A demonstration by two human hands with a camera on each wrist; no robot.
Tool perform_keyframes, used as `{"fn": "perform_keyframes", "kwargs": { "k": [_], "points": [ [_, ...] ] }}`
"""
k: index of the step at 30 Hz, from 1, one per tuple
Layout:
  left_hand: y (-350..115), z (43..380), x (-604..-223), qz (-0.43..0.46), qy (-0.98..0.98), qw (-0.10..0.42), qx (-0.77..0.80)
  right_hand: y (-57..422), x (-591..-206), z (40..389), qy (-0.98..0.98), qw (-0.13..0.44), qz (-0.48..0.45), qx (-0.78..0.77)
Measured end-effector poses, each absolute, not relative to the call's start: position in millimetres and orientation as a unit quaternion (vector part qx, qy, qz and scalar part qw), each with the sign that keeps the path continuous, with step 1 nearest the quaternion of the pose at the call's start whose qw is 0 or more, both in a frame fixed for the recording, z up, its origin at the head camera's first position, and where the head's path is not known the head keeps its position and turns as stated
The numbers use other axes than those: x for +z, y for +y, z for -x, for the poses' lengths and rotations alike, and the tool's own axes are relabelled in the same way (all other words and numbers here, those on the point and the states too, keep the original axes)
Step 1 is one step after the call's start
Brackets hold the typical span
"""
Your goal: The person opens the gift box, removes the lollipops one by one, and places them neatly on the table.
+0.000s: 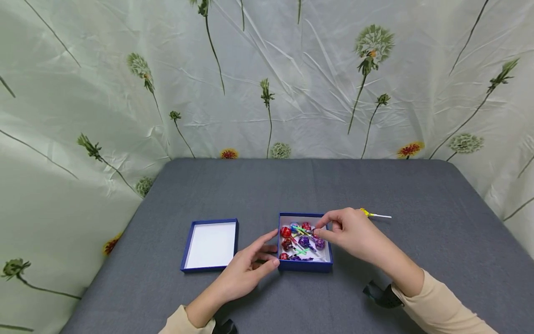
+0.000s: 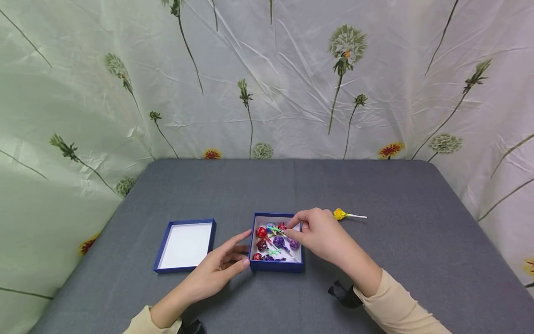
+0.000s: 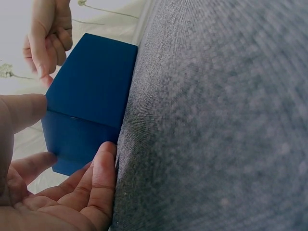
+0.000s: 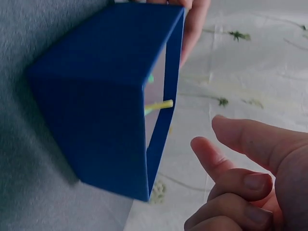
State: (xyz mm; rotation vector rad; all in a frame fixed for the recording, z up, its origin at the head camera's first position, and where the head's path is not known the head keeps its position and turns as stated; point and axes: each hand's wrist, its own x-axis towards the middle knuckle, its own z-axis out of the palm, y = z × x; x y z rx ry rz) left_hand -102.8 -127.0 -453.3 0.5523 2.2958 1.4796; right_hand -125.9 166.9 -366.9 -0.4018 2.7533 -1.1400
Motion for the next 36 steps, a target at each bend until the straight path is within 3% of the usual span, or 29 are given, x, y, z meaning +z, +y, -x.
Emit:
{"fn": "perform_keyframes", "kwargs": {
  "k": [14,36],
  "points": [
    [-127,103,-452,-0.203,0.8,0.183,0.534,142,-376,120,0.92,0.103,0.185,-0.33],
    [-128,104,-455,-0.203,0.804,0.184,0.528,131,-383,120,0.93,0.094,0.202,-0.292]
  ]
}}
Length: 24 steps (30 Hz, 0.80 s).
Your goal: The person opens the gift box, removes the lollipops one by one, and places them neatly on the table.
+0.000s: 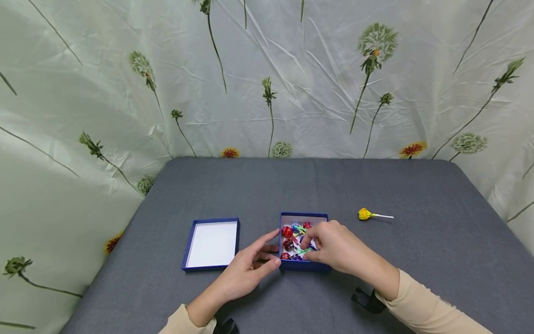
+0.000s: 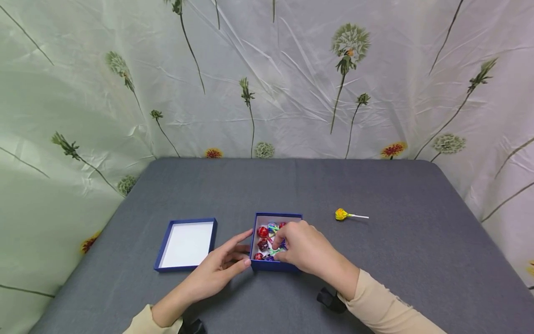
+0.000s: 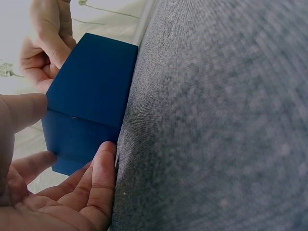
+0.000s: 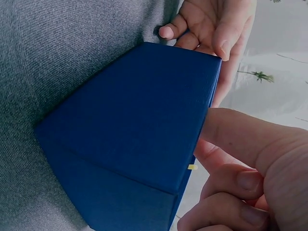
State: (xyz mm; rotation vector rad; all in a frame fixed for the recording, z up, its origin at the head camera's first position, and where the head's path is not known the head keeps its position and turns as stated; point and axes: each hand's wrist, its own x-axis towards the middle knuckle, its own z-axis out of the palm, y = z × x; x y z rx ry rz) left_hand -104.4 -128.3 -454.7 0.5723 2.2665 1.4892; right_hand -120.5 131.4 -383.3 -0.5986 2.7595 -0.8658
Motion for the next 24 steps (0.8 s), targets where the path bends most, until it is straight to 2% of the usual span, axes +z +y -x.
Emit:
{"fn": "perform_keyframes", "kwargs": {
  "k": [13,24],
  "points": [
    [-128.1,103.3,-453.8,-0.212,0.8,0.175,0.533,130.8,-384.4,123.6,0.927,0.096,0.199,-0.304],
    [-127.4,103.3,-455.0,-0.217,0.797,0.17,0.538,133.4,-386.1,126.7,0.925,0.06,0.199,-0.318]
  ]
}}
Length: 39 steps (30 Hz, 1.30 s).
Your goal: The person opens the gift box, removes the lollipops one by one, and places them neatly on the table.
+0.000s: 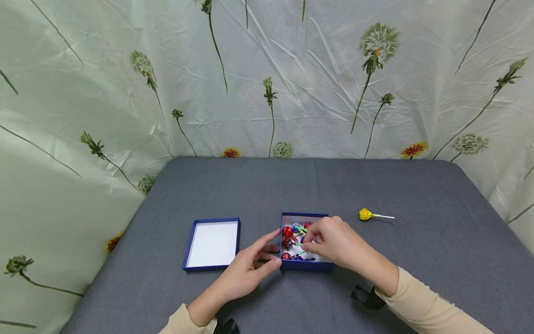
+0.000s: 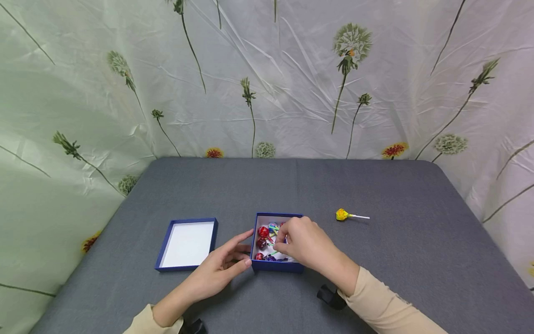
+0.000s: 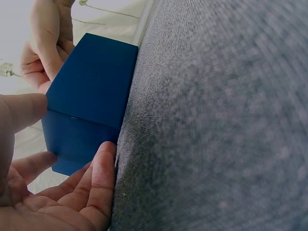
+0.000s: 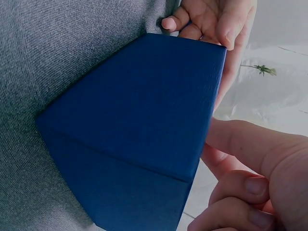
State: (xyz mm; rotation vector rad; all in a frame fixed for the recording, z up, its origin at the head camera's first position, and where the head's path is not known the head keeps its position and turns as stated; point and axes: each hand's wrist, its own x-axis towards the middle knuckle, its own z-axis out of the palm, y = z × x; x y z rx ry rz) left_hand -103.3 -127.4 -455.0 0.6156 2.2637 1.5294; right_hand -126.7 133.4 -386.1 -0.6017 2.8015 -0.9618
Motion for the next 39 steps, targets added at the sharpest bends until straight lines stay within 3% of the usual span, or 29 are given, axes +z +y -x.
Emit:
{"fn": "perform_keyframes", "kwargs": {
  "k": [9,39],
  "points": [
    [-127,103,-455,-0.216,0.796,0.169,0.54,136,-388,131,0.926,0.046,0.178,-0.328],
    [-127,103,-455,-0.202,0.804,0.176,0.531,164,-378,139,0.909,0.077,0.128,-0.388]
  ]
}}
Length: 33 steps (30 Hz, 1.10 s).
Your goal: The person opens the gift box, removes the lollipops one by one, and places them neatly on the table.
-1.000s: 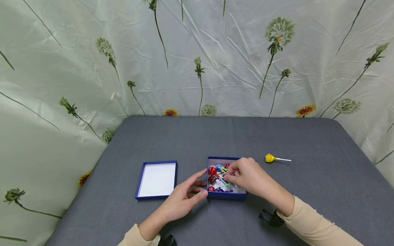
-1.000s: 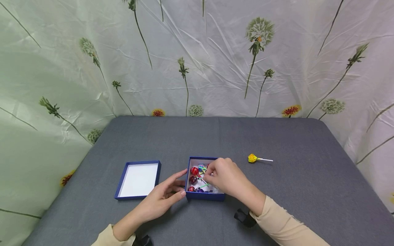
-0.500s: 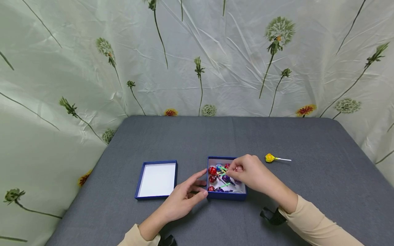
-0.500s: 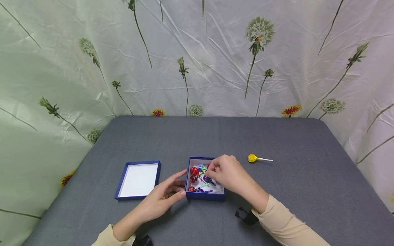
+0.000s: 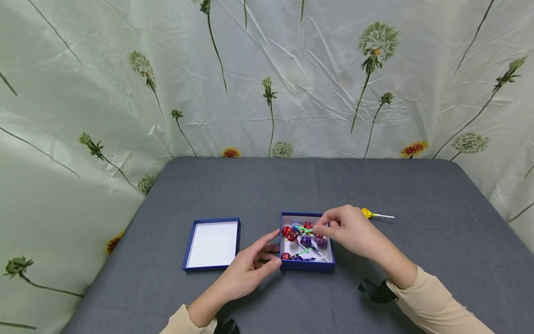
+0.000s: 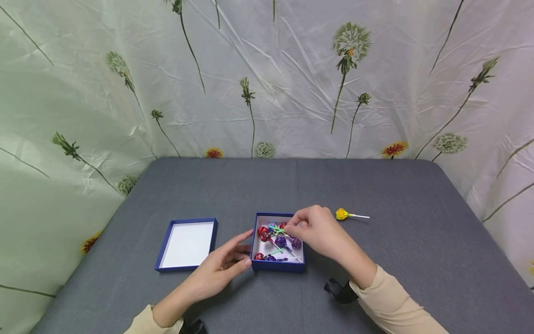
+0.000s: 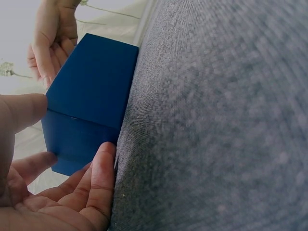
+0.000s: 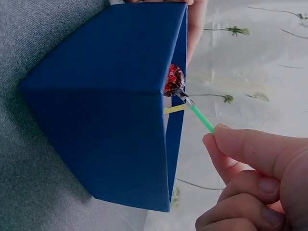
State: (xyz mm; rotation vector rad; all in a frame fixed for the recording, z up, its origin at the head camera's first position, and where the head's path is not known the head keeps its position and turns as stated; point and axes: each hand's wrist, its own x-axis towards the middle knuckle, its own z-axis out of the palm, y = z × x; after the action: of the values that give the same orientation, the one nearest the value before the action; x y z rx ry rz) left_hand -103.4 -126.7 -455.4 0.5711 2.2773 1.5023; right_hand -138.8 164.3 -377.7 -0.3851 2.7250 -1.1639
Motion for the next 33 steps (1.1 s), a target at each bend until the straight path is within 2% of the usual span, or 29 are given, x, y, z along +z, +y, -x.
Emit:
{"fn": "perform_keyframes", "kwargs": {
  "k": [12,33],
  "points": [
    [-126,103,-453,-0.202,0.803,0.164,0.536,176,-372,135,0.908,0.066,0.111,-0.399],
    [-127,102,-454,-0.202,0.8,0.172,0.538,222,-367,124,0.906,0.025,0.052,-0.418]
  ]
}}
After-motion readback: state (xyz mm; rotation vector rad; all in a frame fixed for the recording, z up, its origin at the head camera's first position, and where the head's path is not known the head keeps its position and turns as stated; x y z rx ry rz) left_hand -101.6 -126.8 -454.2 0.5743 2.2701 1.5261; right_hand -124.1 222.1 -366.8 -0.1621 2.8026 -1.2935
